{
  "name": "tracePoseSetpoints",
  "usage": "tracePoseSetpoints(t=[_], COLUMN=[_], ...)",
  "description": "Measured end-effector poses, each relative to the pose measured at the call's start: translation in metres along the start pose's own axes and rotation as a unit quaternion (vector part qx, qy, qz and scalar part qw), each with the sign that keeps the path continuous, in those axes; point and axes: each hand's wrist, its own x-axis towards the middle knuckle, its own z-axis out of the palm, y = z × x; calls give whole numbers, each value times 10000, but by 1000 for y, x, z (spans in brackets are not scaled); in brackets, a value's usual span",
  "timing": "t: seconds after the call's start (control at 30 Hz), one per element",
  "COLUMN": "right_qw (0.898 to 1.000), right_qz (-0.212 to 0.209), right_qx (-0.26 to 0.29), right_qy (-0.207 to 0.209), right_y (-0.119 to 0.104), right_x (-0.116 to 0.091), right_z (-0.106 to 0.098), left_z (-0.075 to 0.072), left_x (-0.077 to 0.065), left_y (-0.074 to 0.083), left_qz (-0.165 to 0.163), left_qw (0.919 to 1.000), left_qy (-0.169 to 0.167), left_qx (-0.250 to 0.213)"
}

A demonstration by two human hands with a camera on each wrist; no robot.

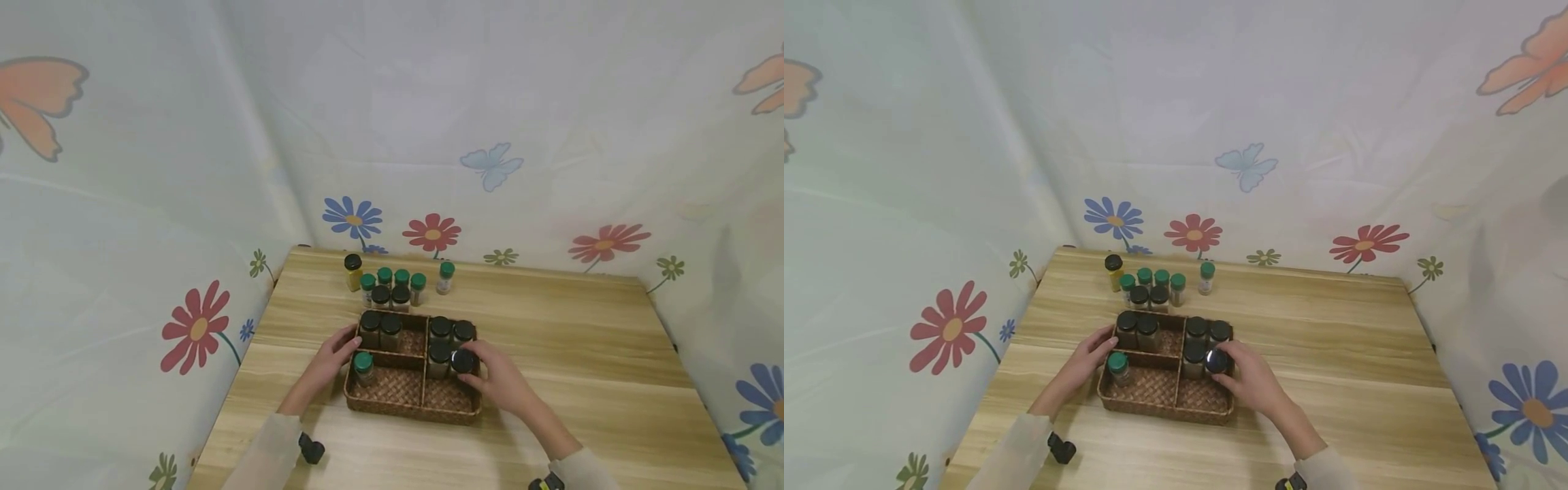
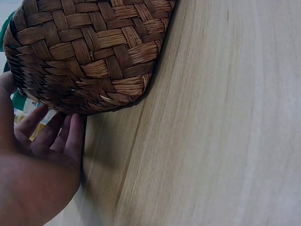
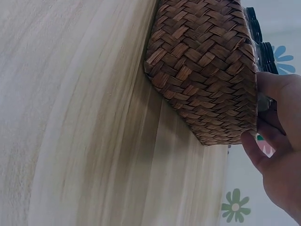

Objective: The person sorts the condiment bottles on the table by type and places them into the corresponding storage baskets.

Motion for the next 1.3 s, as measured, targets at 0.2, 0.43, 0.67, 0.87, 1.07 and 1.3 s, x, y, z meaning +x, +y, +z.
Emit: tracePoseSetpoints(t=[0.2,0.43,0.67,0.87,1.07,1.3], right_qw=[9990,9987,9984,9993,9987,9991], right_qz=[90,75,233,363,503,305], right_qx=[-434,-497,-513,-115,55,-89], right_qy=[-30,-24,-40,-65,34,288], right_y=[-2,-13,-12,-4,-3,-5], right_x=[2,6,6,3,1,1], right_z=[1,-3,-3,-2,-4,4], left_z=[-1,-2,-2,-1,0,1], left_x=[1,2,2,3,3,3], left_y=[-2,-2,-1,-3,-3,-2], left_qz=[5,39,-6,-8,-55,-48], left_qw=[10000,10000,10000,10000,9999,9999], left_qy=[-16,13,1,22,33,96], left_qx=[-6,16,68,73,83,66])
